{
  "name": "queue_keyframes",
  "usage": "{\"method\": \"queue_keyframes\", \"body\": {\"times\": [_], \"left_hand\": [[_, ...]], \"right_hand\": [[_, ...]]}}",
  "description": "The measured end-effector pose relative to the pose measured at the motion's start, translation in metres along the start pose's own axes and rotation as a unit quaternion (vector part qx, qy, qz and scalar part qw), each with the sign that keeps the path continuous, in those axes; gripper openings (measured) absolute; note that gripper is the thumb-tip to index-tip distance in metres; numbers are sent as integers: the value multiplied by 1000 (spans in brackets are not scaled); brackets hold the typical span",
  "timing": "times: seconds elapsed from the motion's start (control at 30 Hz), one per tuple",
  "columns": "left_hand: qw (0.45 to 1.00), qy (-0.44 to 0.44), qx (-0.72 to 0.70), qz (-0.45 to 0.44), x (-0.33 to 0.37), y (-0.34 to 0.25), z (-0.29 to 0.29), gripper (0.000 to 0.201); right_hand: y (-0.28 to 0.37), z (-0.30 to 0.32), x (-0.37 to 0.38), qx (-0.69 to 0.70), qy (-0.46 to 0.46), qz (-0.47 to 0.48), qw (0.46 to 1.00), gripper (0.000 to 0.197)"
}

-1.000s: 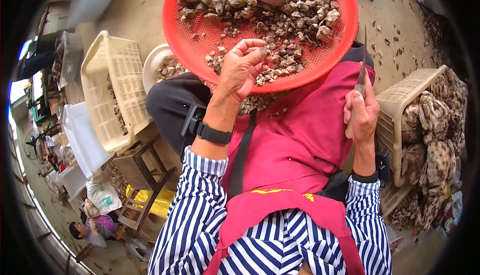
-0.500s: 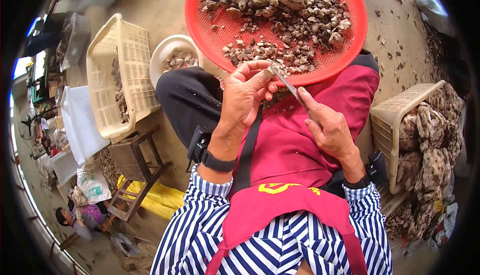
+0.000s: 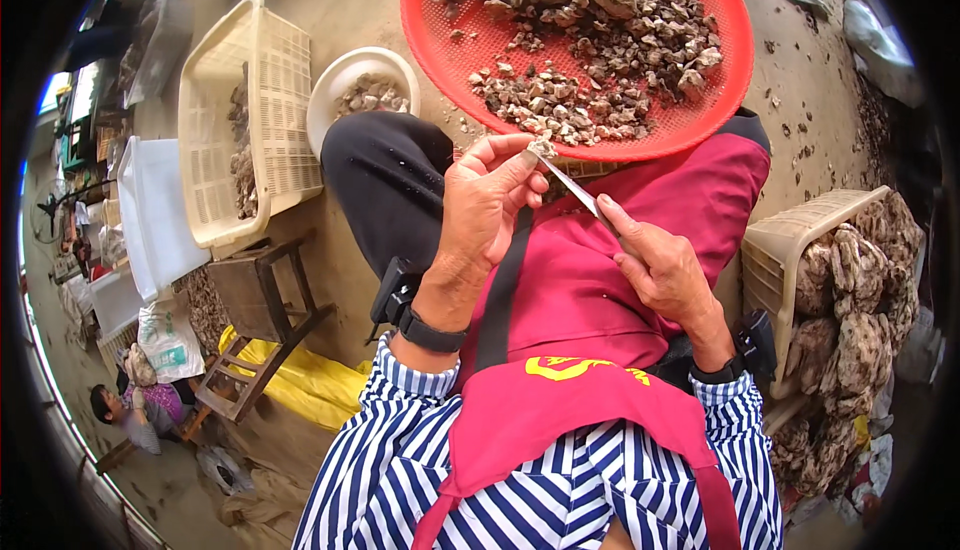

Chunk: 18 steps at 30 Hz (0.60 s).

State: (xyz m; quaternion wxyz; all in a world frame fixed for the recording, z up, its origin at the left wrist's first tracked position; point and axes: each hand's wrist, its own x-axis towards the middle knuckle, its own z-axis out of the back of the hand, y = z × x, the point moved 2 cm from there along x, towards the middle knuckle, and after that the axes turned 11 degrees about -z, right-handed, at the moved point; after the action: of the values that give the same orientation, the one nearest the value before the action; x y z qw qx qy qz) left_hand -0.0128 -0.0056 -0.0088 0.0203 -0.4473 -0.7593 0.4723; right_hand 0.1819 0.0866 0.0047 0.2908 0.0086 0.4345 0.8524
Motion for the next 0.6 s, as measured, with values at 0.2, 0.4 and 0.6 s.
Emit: {"method": "queue_keyframes", "body": {"times": [0.2,0.4,0.6], "left_hand": [[1000,-9,-12,-3,-7,-1,4,15],[1000,-9,4,-5,-9,-4,13,15],[999,-23,32,-4,-17,-9,25,15]], "right_hand": [[4,-5,1,-10,-10,11,1000,59],[9,-8,1,-49,-35,30,998,56],[19,-13,7,-36,15,14,999,56]]}}
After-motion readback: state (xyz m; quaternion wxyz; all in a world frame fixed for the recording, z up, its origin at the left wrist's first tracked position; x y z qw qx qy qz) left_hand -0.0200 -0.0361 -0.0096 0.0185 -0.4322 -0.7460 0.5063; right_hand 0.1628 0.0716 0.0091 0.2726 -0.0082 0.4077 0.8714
